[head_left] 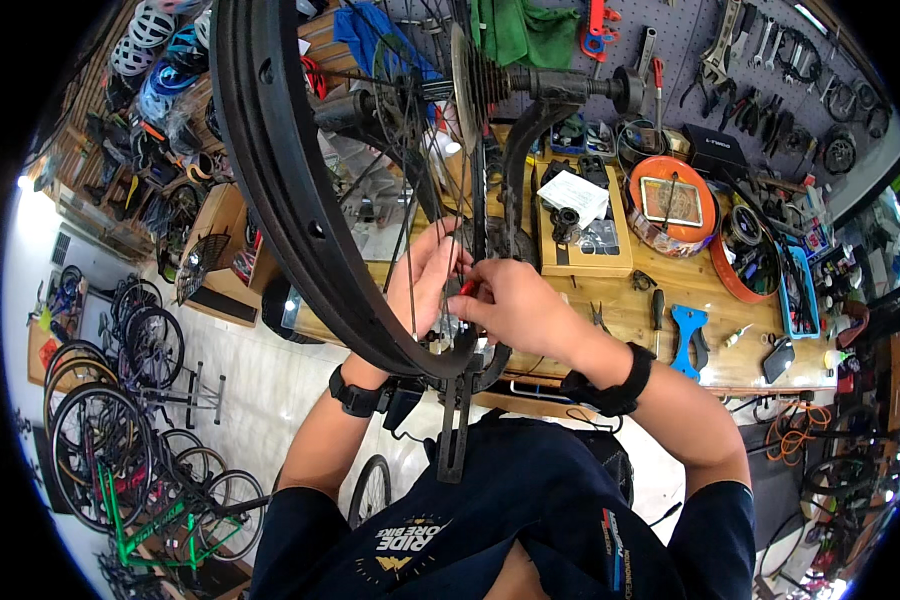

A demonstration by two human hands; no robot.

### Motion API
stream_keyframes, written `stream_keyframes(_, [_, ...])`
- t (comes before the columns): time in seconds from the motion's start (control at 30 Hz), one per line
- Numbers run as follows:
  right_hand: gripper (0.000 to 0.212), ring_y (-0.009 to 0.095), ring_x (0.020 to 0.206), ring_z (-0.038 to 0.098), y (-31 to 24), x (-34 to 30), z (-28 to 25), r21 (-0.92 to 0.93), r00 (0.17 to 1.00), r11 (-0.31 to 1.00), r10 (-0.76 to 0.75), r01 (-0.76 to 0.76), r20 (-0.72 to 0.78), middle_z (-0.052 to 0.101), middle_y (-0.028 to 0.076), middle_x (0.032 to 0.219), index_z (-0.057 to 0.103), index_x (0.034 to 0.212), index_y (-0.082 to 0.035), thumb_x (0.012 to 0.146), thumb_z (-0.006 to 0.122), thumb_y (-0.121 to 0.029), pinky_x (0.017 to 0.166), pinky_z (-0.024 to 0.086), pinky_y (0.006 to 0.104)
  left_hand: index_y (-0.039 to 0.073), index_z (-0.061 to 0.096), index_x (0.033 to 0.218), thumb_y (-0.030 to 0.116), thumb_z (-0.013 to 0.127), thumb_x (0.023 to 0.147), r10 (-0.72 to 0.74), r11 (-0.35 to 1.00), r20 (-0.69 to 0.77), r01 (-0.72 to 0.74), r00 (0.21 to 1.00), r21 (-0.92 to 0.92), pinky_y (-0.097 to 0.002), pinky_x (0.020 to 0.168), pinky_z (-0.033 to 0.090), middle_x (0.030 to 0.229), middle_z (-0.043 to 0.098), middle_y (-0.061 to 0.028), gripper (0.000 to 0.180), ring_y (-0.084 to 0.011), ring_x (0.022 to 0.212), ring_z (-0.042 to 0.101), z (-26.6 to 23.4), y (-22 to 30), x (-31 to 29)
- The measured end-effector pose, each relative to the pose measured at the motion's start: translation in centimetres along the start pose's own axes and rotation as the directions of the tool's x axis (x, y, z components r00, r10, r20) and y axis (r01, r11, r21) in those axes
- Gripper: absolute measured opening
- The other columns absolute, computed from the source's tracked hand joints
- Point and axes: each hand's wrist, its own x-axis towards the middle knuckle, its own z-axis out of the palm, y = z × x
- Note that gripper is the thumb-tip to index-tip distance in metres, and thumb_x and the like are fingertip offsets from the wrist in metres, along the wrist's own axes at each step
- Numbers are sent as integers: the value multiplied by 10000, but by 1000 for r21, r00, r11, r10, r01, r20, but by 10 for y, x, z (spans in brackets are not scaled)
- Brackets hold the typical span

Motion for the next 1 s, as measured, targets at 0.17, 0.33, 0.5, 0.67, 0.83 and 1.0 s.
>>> stream_keyframes(0.17, [376,345,621,630,-3,-2,16,-284,984,958,-88,40,-156,614,203,666,603,947,79,823,713,-258,639,523,404,20,370,1432,295,461,1012,18,970,65,-2,998,-243,-255,862,439,1052,581,-60,511,-128,946,557,-2,-8,-4])
stream_keyframes(0.33, [375,410,748,659,-10,-2,21,-357,985,934,-51,-10,-162,648,252,737,620,929,71,827,661,-289,714,546,439,24,341,1454,302,491,1001,22,990,54,-15,998,-138,-244,851,435,1038,576,-41,552,-107,934,548,-8,-17,0])
stream_keyframes(0.5, [385,394,755,667,-18,7,20,-497,997,867,-11,-31,-82,656,257,771,598,950,92,832,632,-273,702,550,423,22,353,1450,305,509,997,22,979,71,-7,997,-203,-235,859,429,1021,577,-25,557,-93,926,544,-6,-16,-2])
stream_keyframes(0.67, [444,400,785,667,1,18,20,-460,995,886,-90,60,-43,655,271,802,519,1017,139,821,627,-244,718,544,425,24,371,1446,260,518,994,31,988,52,-22,998,-155,-226,892,417,1026,579,4,531,-75,958,538,-3,-7,-2])
stream_keyframes(0.83, [556,386,875,656,7,18,10,-234,996,971,-28,46,79,639,284,900,403,1186,150,815,629,-197,778,522,400,28,393,1438,232,514,995,72,996,20,-71,997,-54,-206,842,400,1008,558,43,504,-47,889,499,-5,-14,-1])
stream_keyframes(1.0, [507,241,875,607,47,36,4,175,945,971,-203,161,256,596,179,1004,381,1264,52,840,602,-118,796,491,349,41,406,1436,257,517,996,56,994,15,-54,998,-90,-199,786,370,953,543,58,502,-35,801,429,-2,-8,-1])
